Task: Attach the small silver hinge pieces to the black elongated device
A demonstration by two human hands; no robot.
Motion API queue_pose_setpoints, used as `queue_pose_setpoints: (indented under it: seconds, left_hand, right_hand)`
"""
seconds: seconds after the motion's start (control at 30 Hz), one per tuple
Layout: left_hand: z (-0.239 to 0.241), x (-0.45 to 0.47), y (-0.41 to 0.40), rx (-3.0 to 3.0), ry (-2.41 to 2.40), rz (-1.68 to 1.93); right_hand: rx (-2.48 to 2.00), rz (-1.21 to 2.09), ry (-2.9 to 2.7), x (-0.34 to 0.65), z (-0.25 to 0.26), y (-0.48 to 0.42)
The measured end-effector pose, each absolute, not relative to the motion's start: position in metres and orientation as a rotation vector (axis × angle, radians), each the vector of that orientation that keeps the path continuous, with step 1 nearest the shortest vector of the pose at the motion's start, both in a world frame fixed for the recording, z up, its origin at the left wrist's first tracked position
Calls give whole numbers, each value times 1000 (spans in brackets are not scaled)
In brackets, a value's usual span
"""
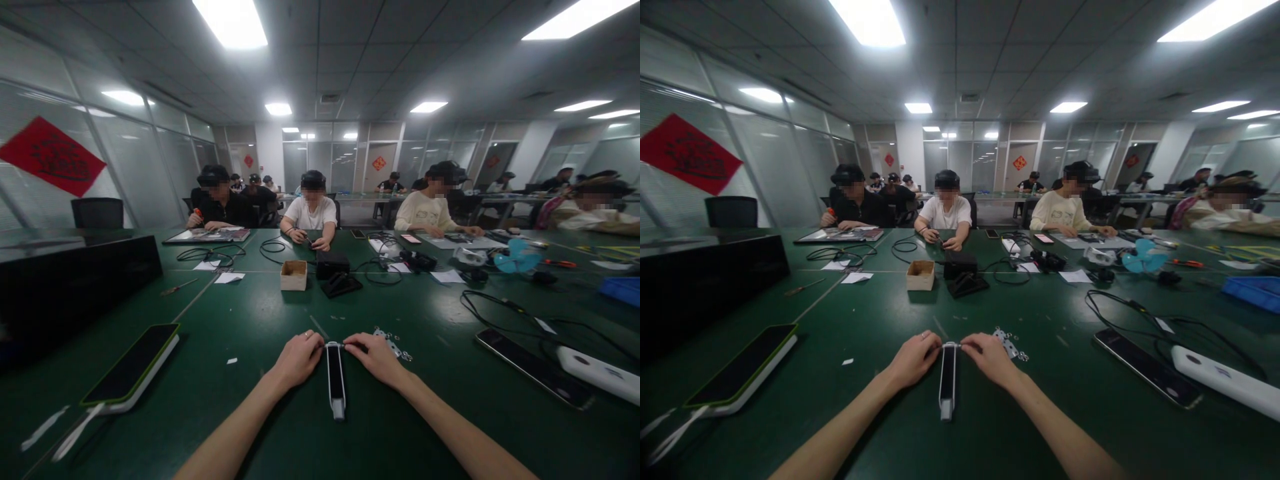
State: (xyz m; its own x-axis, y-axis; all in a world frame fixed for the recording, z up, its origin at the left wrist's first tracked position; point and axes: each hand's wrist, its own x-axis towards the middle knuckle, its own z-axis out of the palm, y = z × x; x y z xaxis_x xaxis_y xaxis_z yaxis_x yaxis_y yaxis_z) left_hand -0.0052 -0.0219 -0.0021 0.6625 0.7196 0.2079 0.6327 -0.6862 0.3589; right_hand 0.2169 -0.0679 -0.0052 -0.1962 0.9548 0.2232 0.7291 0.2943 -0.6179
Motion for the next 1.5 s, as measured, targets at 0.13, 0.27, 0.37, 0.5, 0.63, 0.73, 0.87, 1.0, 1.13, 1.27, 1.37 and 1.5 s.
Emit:
queue_pose_setpoints:
  seconds: [0.13,0.27,0.37,0.5,0.63,0.73,0.87,1.0,1.13,1.27,1.37,1.5]
  left_hand:
    - [-2,-6,-22,2624,1086,489]
    - [-5,-6,-20,2632,1083,502]
    - [-7,-5,-19,2630,1100,502]
    - [-8,-5,-19,2617,1095,505]
    - [-7,-5,-20,2611,1084,509]
    - [-7,-5,-20,2618,1082,512]
    - [-9,-5,-19,2629,1090,503]
    - [-9,-5,-18,2644,1087,508]
    - [-10,-5,-18,2652,1080,529]
    - [-11,-5,-17,2657,1061,538]
    - [-12,-4,-17,2654,1066,541]
    - [-11,-5,-18,2647,1066,559]
  right_hand:
    - [-1485,469,-2016,220,-7,-66]
    - [-1494,486,-1985,218,-2,-68]
    - [-1505,541,-1932,213,0,-69]
    - [-1478,625,-1894,208,-4,-68]
    - [-1488,577,-1921,206,-7,-67]
    - [-1498,555,-1946,205,-6,-68]
    - [-1515,530,-1970,205,-4,-69]
    - [-1513,520,-1976,205,-4,-69]
    - [-1513,500,-1974,205,-6,-68]
    - [-1507,471,-1981,205,-11,-67]
    - [-1493,450,-1977,205,-12,-67]
    - [-1497,457,-1985,205,-12,-67]
